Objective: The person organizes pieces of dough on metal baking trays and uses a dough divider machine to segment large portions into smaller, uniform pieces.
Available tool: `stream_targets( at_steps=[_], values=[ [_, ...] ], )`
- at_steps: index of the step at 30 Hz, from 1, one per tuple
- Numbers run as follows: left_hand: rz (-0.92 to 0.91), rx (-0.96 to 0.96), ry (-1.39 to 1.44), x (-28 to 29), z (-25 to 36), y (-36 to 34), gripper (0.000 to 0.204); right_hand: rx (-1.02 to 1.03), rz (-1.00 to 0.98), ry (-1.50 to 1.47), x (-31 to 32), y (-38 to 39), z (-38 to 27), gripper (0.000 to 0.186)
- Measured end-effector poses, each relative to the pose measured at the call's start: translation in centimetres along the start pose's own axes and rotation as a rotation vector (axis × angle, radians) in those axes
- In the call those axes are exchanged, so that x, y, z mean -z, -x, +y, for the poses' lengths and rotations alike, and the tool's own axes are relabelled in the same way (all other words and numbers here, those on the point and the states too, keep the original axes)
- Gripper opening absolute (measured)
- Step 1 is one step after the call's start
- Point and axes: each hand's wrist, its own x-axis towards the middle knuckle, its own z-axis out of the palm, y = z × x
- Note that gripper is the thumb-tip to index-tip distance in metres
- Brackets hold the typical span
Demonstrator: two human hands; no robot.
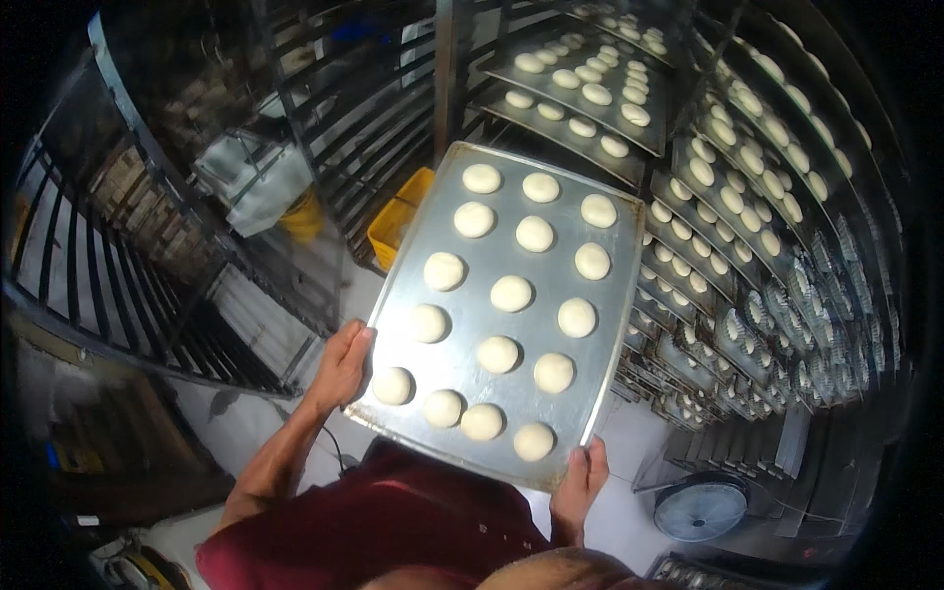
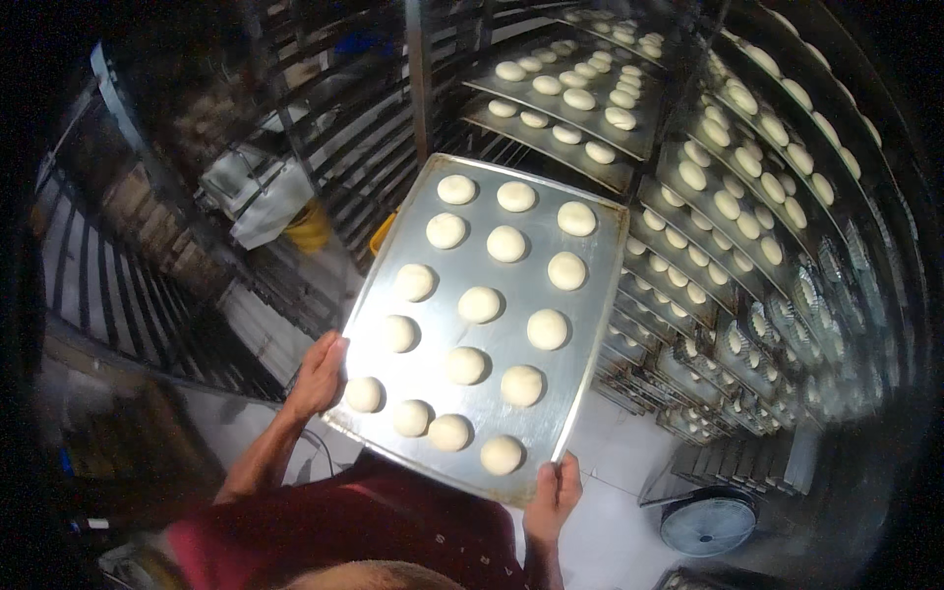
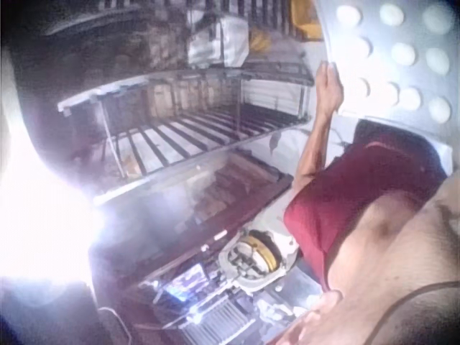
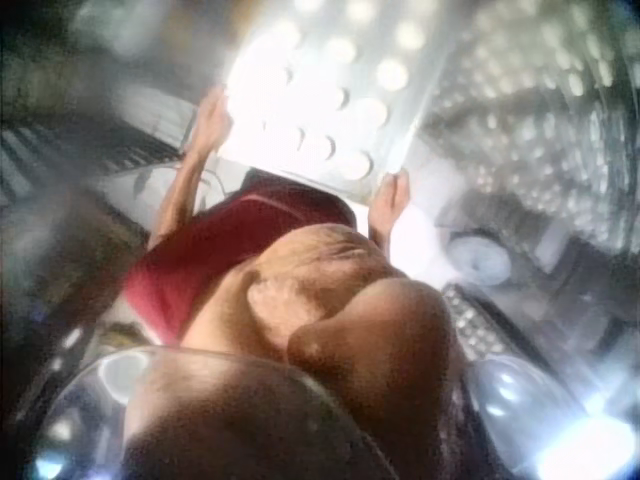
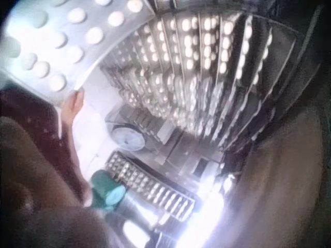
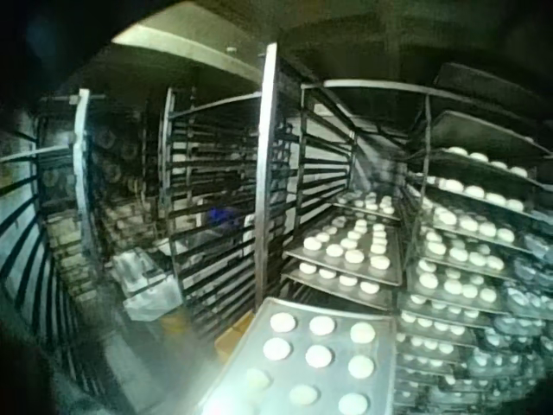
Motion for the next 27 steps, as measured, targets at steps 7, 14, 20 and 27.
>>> stream_targets(
  at_steps=[7,14,20,27],
  values=[
    [0.015,-0.043,0.160,1.3,7.9,-0.3,0.028,0.098,-0.229,-0.385,0.2,-0.2,-7.6,0.096],
    [-0.111,-0.084,0.302,2.1,16.3,-9.9,0.029,0.224,-0.375,-0.654,-0.8,-9.7,-10.6,0.079],
    [0.028,-0.105,0.061,1.1,21.2,-18.8,0.041,0.223,-0.448,-0.749,-6.4,-15.7,-16.0,0.060],
    [-0.504,-0.009,1.395,0.5,21.1,-21.3,0.088,0.241,-0.292,-0.822,-11.4,-20.1,-20.4,0.057]
  ],
)
